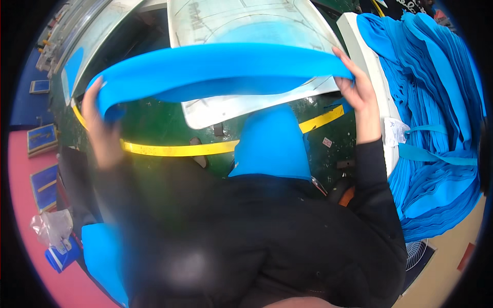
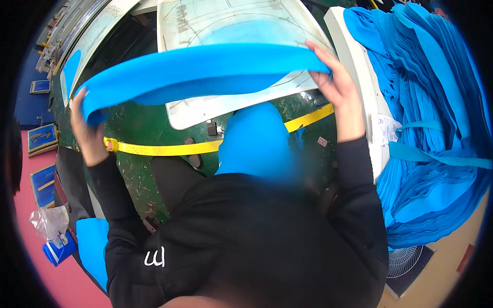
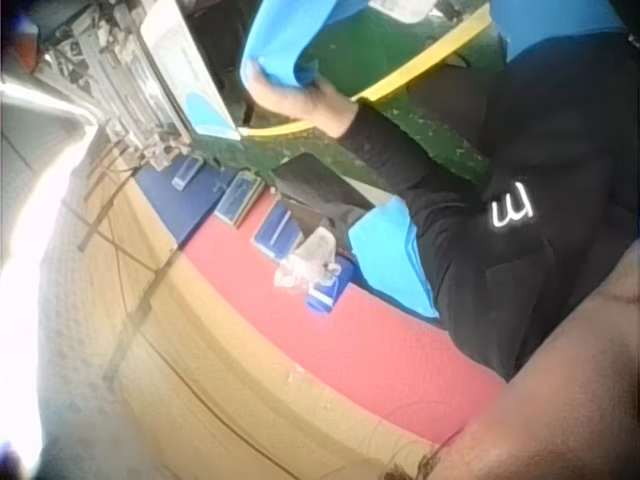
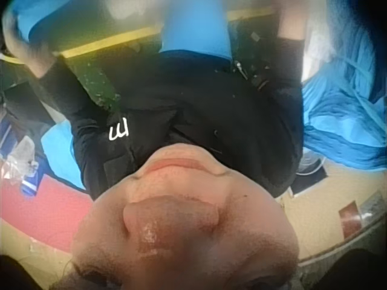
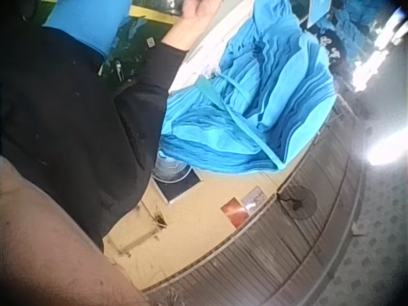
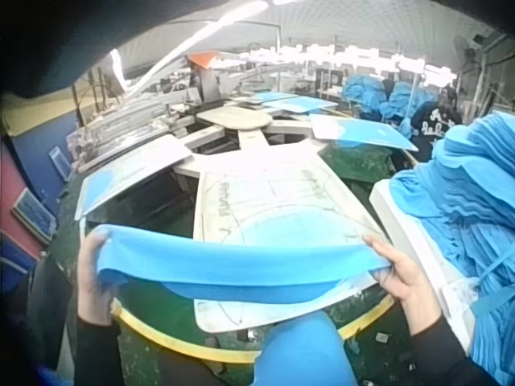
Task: The person repeatedly picks up fabric pieces from their lap, unfolds them, and aligns and places each piece onto the printing platen by hand.
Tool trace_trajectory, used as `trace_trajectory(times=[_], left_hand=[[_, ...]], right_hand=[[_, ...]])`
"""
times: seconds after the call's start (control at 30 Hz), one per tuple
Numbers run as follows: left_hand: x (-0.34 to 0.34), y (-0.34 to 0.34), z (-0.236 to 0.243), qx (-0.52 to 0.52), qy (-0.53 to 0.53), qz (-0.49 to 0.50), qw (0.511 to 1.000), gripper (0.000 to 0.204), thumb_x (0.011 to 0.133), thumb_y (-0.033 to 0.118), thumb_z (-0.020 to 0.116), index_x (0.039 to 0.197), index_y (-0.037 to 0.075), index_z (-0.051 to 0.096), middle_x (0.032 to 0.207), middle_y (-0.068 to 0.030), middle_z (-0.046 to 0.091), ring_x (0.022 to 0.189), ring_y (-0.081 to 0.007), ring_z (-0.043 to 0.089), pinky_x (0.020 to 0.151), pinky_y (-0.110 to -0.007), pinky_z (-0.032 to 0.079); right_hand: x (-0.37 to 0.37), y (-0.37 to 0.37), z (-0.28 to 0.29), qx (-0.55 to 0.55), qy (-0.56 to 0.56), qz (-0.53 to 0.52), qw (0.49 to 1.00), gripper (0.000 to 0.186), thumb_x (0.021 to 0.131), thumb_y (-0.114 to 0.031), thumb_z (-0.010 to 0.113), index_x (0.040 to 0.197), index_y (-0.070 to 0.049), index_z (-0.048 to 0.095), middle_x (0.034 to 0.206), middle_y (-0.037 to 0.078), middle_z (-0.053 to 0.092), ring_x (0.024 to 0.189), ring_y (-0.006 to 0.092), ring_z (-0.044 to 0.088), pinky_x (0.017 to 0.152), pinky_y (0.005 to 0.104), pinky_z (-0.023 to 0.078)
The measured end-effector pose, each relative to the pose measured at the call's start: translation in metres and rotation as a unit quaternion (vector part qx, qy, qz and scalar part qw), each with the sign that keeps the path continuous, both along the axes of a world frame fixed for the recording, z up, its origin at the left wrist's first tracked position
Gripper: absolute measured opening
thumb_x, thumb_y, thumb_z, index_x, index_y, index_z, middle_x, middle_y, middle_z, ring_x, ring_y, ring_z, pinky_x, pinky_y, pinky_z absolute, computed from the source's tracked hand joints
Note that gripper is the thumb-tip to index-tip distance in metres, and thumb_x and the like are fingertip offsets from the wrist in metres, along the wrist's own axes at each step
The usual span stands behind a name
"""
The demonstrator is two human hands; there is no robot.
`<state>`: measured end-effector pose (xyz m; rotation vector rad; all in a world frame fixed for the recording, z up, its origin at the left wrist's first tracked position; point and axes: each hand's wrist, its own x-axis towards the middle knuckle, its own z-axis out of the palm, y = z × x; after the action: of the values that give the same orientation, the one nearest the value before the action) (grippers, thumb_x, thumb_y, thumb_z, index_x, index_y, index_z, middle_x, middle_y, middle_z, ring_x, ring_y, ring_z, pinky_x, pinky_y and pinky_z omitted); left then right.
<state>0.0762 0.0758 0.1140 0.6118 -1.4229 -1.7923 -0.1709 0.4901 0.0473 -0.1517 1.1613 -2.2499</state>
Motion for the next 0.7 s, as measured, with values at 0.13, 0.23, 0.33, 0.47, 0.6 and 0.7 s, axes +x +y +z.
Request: trace_trajectory(times=[0.13,0.23,0.33,0.47,0.6,0.7], left_hand=[[-0.068,-0.051,-0.033,0.008,-0.071,-0.054,0.996,0.018,0.079,0.013,0.064,0.092,0.003,0.059,0.089,-0.0068,0.059,0.08,-0.0143,0.056,0.069,-0.028,0.045],[-0.102,-0.079,-0.032,0.005,-0.068,-0.048,0.997,0.037,0.08,0.011,0.065,0.114,0.0,0.057,0.094,-0.0076,0.059,0.085,-0.0153,0.057,0.069,-0.028,0.045],[-0.109,-0.088,-0.023,-0.086,-0.092,-0.091,0.988,0.043,0.081,0.008,0.064,0.123,0.004,0.054,0.105,-0.0088,0.059,0.089,-0.0154,0.057,0.075,-0.027,0.045],[-0.104,-0.092,-0.048,-0.101,-0.177,-0.202,0.958,0.037,0.082,0.004,0.062,0.119,0.007,0.06,0.116,-0.0079,0.058,0.091,-0.0136,0.058,0.081,-0.024,0.047],[-0.088,-0.086,-0.087,-0.118,-0.285,-0.256,0.916,0.036,0.08,-0.001,0.061,0.116,0.005,0.061,0.107,-0.0076,0.061,0.086,-0.0125,0.058,0.08,-0.025,0.048],[-0.075,-0.077,-0.109,-0.136,-0.349,-0.284,0.883,0.038,0.08,0.003,0.062,0.117,0.008,0.061,0.111,-0.0085,0.06,0.089,-0.0122,0.057,0.083,-0.023,0.046]], right_hand=[[-0.1,-0.032,-0.015,0.014,0.079,0.005,0.997,0.042,0.085,-0.004,0.061,0.125,-0.004,0.05,0.11,0.008,0.054,0.097,0.0133,0.053,0.087,0.021,0.046],[-0.148,-0.063,0.001,0.045,0.11,-0.081,0.99,0.032,0.084,-0.004,0.062,0.115,-0.007,0.059,0.108,0.005,0.056,0.101,0.0124,0.051,0.088,0.0244,0.045],[-0.161,-0.072,0.017,0.048,0.136,-0.121,0.982,0.034,0.083,-0.006,0.061,0.117,-0.005,0.06,0.105,0.003,0.063,0.085,0.0133,0.057,0.076,0.0262,0.045],[-0.165,-0.067,-0.017,0.17,0.256,-0.04,0.951,0.03,0.088,-0.014,0.058,0.117,-0.012,0.061,0.118,0.0,0.058,0.107,0.0126,0.05,0.09,0.0272,0.041],[-0.134,-0.058,-0.046,0.282,0.223,-0.056,0.931,0.026,0.085,-0.01,0.06,0.11,-0.012,0.066,0.107,0.004,0.063,0.096,0.0141,0.057,0.088,0.0281,0.044],[-0.109,-0.041,-0.071,0.354,0.224,-0.039,0.907,0.025,0.083,-0.009,0.061,0.108,-0.011,0.067,0.107,0.007,0.064,0.095,0.016,0.058,0.089,0.029,0.044]])
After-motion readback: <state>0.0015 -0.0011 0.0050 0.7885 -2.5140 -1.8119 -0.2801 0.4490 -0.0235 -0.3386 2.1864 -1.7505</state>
